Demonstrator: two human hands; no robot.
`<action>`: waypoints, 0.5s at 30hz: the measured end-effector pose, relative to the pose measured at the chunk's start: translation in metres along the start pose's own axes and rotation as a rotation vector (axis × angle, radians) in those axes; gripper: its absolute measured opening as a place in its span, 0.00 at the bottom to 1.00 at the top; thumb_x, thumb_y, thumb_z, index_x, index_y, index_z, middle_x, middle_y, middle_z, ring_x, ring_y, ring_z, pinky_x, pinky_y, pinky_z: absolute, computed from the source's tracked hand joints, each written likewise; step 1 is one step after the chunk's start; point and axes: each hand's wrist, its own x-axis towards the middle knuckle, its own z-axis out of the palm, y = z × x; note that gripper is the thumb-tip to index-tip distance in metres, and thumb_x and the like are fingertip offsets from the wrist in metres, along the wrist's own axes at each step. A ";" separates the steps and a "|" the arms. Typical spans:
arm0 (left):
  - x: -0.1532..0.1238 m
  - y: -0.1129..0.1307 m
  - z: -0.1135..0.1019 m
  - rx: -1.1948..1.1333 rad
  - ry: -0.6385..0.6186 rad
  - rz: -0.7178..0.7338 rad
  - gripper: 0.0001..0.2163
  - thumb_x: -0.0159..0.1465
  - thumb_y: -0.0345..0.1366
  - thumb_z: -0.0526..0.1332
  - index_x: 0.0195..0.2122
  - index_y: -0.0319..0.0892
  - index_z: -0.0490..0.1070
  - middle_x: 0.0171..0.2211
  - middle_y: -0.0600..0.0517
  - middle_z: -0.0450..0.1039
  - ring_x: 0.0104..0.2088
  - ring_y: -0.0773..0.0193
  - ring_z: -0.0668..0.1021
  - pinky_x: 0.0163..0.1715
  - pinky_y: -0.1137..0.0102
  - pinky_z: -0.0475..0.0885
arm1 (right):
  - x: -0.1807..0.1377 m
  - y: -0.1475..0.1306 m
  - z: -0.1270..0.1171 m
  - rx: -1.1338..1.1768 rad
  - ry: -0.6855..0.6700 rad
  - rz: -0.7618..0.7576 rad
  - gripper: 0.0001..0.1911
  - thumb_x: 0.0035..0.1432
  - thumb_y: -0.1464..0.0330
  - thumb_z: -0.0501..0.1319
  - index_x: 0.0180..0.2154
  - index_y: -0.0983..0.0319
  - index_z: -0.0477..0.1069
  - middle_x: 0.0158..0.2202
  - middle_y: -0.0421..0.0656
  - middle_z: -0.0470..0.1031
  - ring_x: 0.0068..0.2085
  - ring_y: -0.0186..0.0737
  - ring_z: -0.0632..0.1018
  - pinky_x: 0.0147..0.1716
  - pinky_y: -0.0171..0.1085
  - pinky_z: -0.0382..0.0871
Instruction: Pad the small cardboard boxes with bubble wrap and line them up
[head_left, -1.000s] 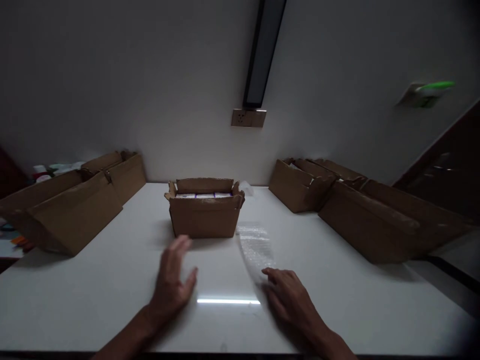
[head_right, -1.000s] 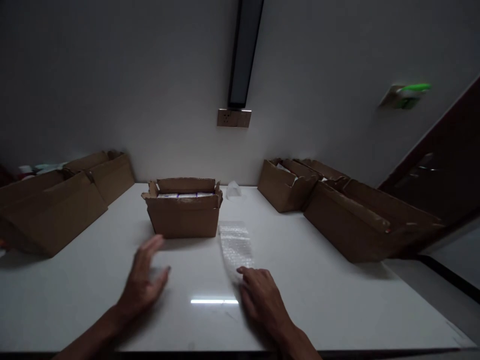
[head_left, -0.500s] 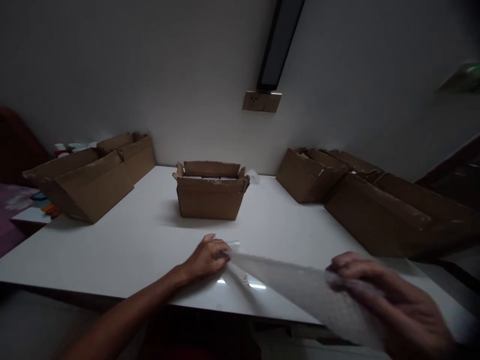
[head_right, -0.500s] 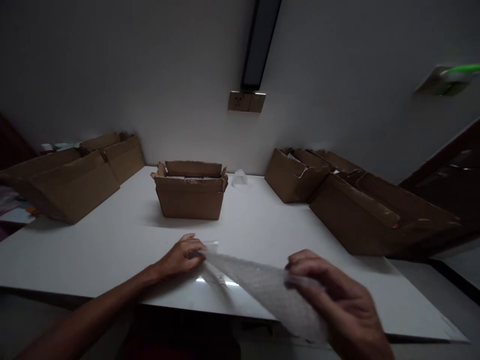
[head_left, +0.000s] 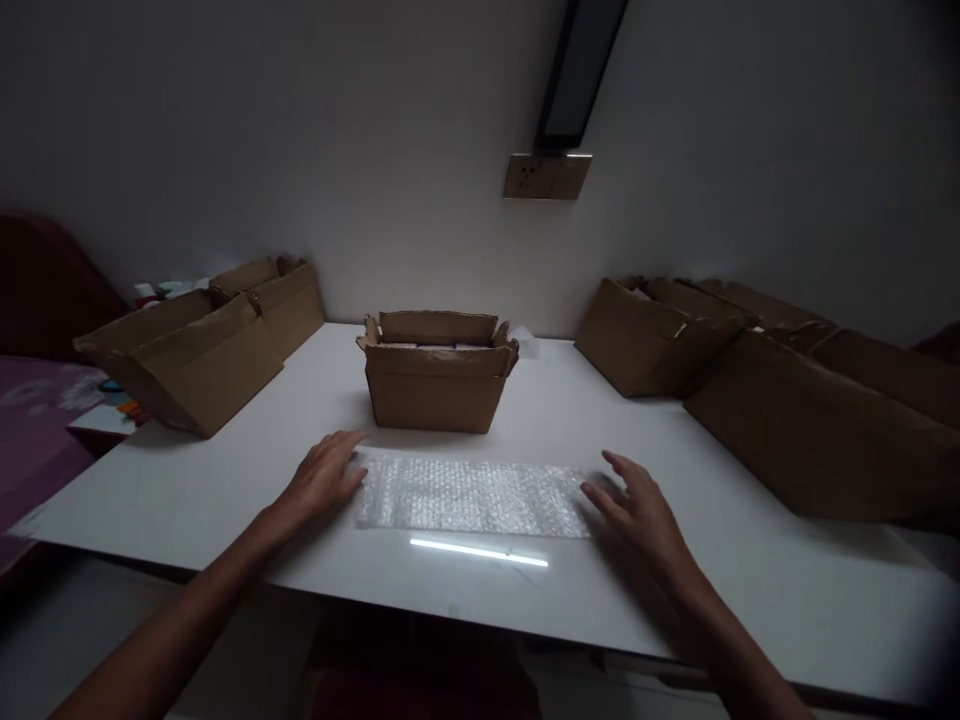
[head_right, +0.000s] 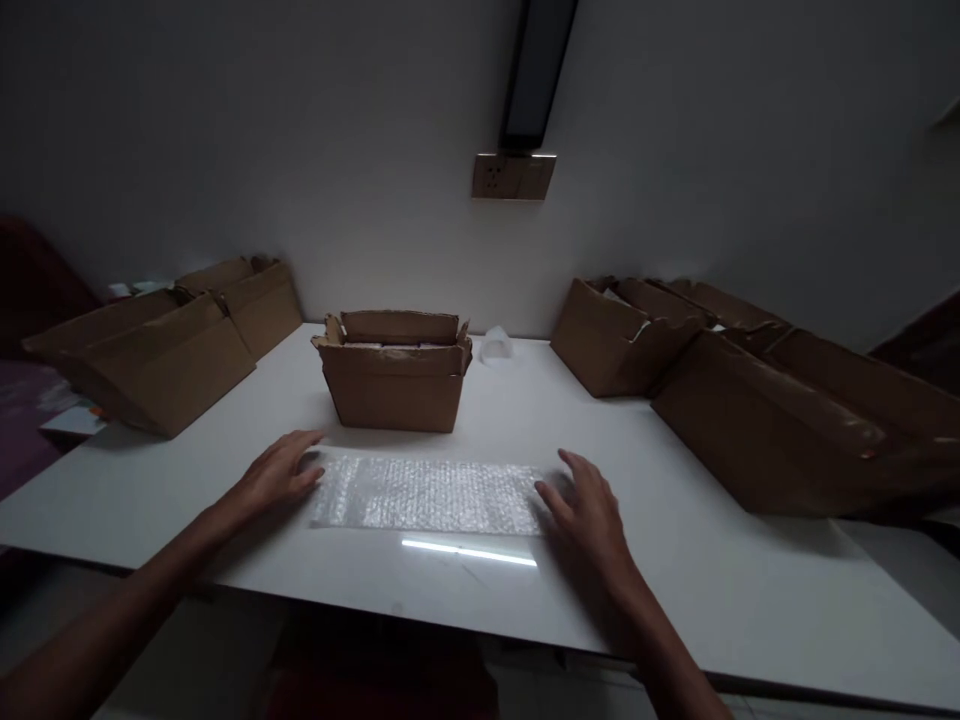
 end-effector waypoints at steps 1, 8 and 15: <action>-0.005 0.003 0.005 0.038 0.080 0.046 0.22 0.59 0.38 0.59 0.56 0.43 0.70 0.54 0.42 0.74 0.57 0.45 0.72 0.58 0.51 0.65 | 0.000 -0.001 0.005 -0.085 0.041 -0.074 0.30 0.56 0.51 0.58 0.54 0.62 0.70 0.58 0.56 0.72 0.57 0.60 0.72 0.52 0.57 0.68; -0.024 0.059 0.071 0.089 -0.075 0.502 0.32 0.67 0.43 0.57 0.70 0.42 0.49 0.71 0.42 0.49 0.71 0.51 0.53 0.69 0.52 0.50 | -0.027 -0.112 0.090 -0.174 -0.431 -0.615 0.29 0.63 0.68 0.55 0.65 0.61 0.61 0.65 0.52 0.65 0.64 0.52 0.67 0.60 0.51 0.64; -0.029 0.004 0.061 0.112 -0.145 0.280 0.31 0.70 0.48 0.53 0.70 0.45 0.49 0.71 0.47 0.46 0.71 0.53 0.52 0.70 0.52 0.42 | -0.028 -0.056 0.065 -0.382 -0.501 -0.449 0.30 0.68 0.57 0.52 0.67 0.60 0.58 0.70 0.50 0.54 0.69 0.53 0.58 0.64 0.56 0.56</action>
